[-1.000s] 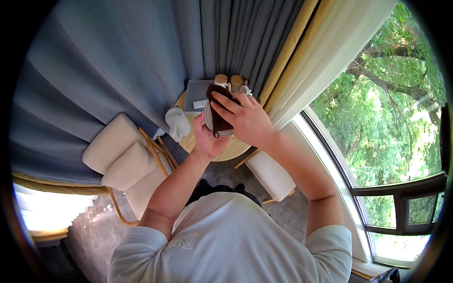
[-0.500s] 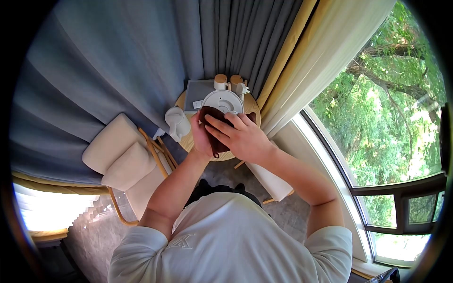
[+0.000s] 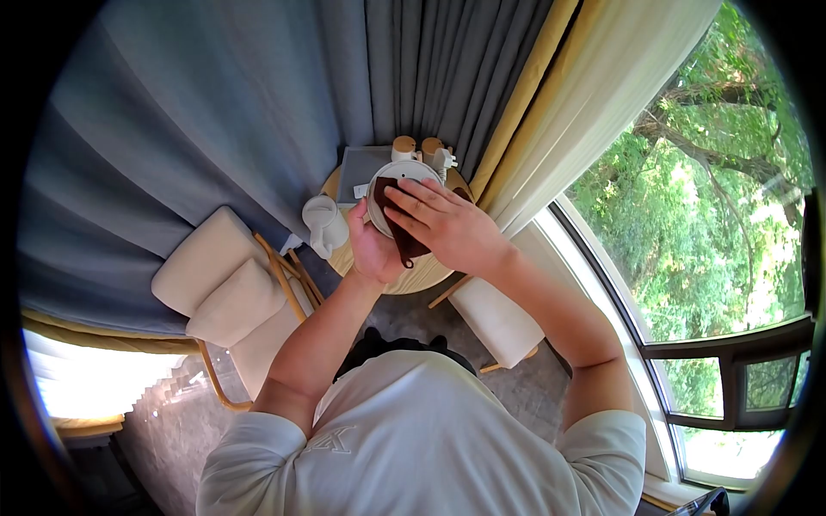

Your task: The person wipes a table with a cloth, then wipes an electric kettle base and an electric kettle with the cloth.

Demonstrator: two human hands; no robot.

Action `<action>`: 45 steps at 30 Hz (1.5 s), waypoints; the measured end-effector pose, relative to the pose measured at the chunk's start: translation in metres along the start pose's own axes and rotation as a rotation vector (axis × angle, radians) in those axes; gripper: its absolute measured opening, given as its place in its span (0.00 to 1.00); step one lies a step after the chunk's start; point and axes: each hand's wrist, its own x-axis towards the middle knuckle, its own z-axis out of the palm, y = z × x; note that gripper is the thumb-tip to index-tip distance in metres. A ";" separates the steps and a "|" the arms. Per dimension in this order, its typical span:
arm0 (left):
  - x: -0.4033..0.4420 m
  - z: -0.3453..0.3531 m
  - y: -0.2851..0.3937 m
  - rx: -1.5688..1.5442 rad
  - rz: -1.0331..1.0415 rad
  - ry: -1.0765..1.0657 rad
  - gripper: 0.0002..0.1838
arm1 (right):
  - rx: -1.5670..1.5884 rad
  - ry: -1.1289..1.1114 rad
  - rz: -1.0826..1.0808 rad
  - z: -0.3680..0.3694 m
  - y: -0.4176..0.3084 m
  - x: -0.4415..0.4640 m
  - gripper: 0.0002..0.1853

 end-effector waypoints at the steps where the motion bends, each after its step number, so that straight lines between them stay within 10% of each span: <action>1: 0.001 0.000 0.000 -0.005 0.012 0.019 0.38 | -0.016 0.014 0.014 -0.001 0.002 0.001 0.28; 17: 0.003 0.010 -0.002 0.017 0.052 0.121 0.40 | -0.192 0.010 0.067 -0.005 0.017 0.004 0.28; 20: 0.004 -0.011 0.003 -0.137 -0.022 -0.122 0.39 | -0.145 0.032 0.065 -0.002 0.012 0.001 0.28; 23: 0.001 0.003 -0.003 -0.031 0.050 0.183 0.39 | -0.114 0.031 0.059 0.004 0.005 -0.003 0.28; 35: 0.009 0.000 0.004 -0.017 0.052 -0.004 0.40 | -0.080 -0.033 0.058 0.009 -0.020 -0.019 0.31; 45: 0.008 0.000 0.001 0.114 0.128 0.269 0.38 | -0.084 0.040 0.082 0.016 -0.035 -0.007 0.30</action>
